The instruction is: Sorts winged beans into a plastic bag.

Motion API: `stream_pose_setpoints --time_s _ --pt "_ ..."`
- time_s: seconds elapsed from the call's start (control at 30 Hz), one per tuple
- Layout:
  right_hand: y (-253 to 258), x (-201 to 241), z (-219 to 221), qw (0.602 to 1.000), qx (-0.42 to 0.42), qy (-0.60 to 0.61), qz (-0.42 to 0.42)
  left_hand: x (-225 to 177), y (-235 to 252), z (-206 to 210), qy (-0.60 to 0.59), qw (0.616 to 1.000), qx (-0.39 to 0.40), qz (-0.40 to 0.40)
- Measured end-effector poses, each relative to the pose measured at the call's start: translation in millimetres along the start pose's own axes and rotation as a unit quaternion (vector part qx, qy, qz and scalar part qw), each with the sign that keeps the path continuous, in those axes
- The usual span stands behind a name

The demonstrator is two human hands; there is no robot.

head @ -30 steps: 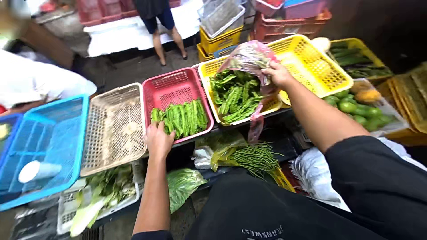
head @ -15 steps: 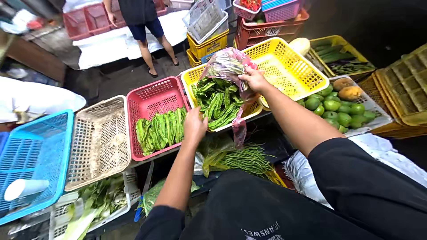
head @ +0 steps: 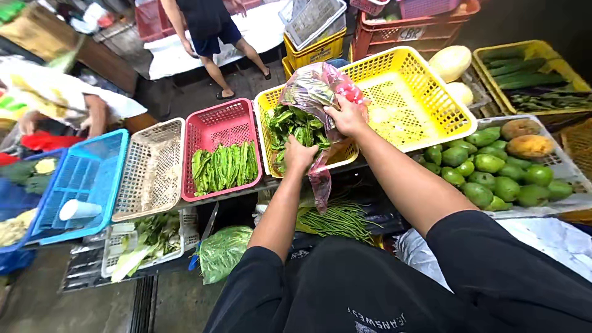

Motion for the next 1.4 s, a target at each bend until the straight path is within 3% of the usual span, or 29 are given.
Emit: stream_pose_setpoints --time_s 0.13,0.4,0.53,0.63,0.7,0.8,0.97,1.13,1.23,1.33,1.4 --pt "-4 -1 -4 1.000 0.011 -0.023 -0.012 -1 8 -2 0.028 0.999 -0.042 0.002" --pt "-5 -2 -5 0.999 0.011 -0.035 -0.005 4 -36 -95 0.156 0.984 -0.011 0.083" --pt "-6 0 0 1.000 0.008 -0.025 -0.004 57 -72 -180 0.134 0.984 -0.111 0.035" --pt "-1 -5 -3 1.000 -0.006 -0.019 -0.002 113 -68 -225 0.108 0.976 -0.187 -0.034" --pt "1 -7 0 1.000 -0.005 -0.014 -0.002 158 -53 -224 0.107 0.981 -0.153 -0.059" --pt "2 -5 2 1.000 -0.022 -0.006 0.010 203 -34 -197 0.158 0.983 -0.089 -0.035" --pt "2 1 8 0.999 -0.034 0.025 0.014 230 -29 -189 0.226 0.973 -0.032 0.012" --pt "5 -4 0 0.998 -0.037 0.047 0.035 187 -41 -192 0.177 0.974 -0.103 0.101" --pt "4 -3 -1 0.997 -0.035 0.060 0.042 125 -40 -164 0.143 0.963 -0.068 0.220" --pt "6 -5 -3 0.997 -0.032 0.056 0.045 56 -31 -124 0.144 0.924 -0.050 0.350" --pt "8 -9 -6 0.997 -0.026 0.056 0.045 15 -19 -92 0.176 0.875 -0.049 0.449"
Point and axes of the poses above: each hand's wrist, its own y-axis towards the middle knuckle, its own z-axis out of the palm, x = y × z, the point moved 4 cm from there along y, towards the middle knuckle, and after that the axes turned 11 degrees about x, right-handed, at the moved point
